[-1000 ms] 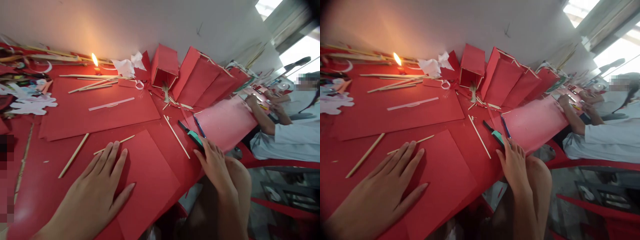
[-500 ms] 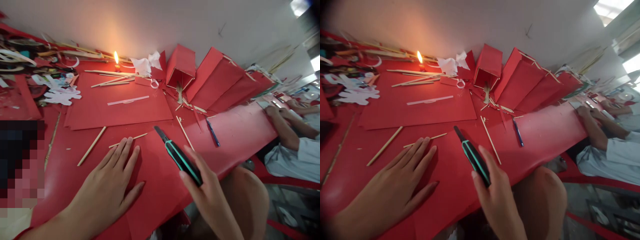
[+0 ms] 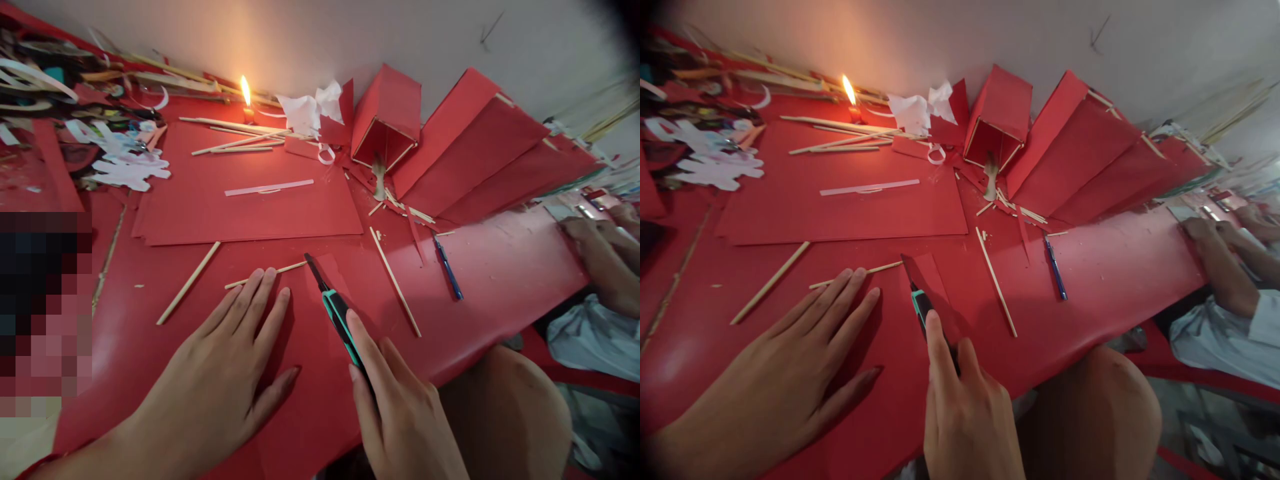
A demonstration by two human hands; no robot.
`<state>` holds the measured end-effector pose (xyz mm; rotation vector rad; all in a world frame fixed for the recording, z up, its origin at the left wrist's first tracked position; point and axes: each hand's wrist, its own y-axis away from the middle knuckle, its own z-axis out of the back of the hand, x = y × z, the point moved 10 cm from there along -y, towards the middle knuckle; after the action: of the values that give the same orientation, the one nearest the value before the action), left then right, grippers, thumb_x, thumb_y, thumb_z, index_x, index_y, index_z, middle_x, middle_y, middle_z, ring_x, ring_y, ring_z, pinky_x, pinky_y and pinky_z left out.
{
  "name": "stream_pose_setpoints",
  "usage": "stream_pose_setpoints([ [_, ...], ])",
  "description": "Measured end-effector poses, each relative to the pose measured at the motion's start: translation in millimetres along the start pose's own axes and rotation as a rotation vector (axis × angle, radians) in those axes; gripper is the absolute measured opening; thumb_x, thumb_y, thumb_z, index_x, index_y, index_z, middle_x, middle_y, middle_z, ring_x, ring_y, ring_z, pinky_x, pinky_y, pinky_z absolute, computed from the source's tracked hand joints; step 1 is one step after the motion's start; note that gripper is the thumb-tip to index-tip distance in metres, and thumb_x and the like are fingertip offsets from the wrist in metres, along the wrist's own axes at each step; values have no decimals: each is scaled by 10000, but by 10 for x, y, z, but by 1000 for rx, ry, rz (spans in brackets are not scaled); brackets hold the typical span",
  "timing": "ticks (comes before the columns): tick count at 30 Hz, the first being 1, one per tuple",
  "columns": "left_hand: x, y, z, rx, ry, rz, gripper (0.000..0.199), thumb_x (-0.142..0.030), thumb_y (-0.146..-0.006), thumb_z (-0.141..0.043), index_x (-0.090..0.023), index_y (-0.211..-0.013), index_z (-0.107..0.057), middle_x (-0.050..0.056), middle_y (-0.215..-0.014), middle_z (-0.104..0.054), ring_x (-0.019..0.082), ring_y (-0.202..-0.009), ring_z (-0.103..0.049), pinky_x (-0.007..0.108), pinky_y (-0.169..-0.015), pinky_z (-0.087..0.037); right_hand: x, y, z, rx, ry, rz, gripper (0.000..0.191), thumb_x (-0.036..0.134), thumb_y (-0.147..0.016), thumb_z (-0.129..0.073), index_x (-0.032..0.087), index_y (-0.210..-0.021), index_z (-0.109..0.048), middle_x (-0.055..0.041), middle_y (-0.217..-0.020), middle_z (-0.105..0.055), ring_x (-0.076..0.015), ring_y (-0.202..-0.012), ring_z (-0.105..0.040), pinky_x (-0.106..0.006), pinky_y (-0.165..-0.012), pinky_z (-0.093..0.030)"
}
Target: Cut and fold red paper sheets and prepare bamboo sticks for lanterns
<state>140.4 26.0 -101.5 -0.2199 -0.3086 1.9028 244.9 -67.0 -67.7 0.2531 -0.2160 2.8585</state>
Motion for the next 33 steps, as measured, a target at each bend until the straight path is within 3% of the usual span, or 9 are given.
stream_pose_setpoints([
  [8, -2, -23, 7, 5, -12, 5, 734, -468, -893, -511, -12, -1467, -477, 282, -1538, -471, 435, -1431, -456, 569, -1083, -476, 0, 98, 1, -25, 40, 0, 542, 56, -923, -360, 103, -1412, -589, -103, -838, -739, -161, -450, -653, -273, -488, -617],
  [21, 8, -7, -16, 8, 19, 18, 751, -473, -899, -516, -19, -1494, -444, 287, -1577, -412, 433, -1468, -402, 579, -1116, -448, 7, 209, -21, -17, 56, -5, 569, 47, -908, -369, 134, -1422, -595, -97, -845, -742, -161, -467, -666, -288, -511, -633],
  [33, 8, -3, -6, 14, 33, 24, 749, -476, -907, -519, -7, -1486, -446, 306, -1565, -416, 441, -1459, -414, 592, -1128, -436, -32, 316, -24, 32, -11, -9, 675, 81, -929, -358, 218, -1590, -358, -69, -864, -746, -161, -462, -667, -252, -452, -604],
])
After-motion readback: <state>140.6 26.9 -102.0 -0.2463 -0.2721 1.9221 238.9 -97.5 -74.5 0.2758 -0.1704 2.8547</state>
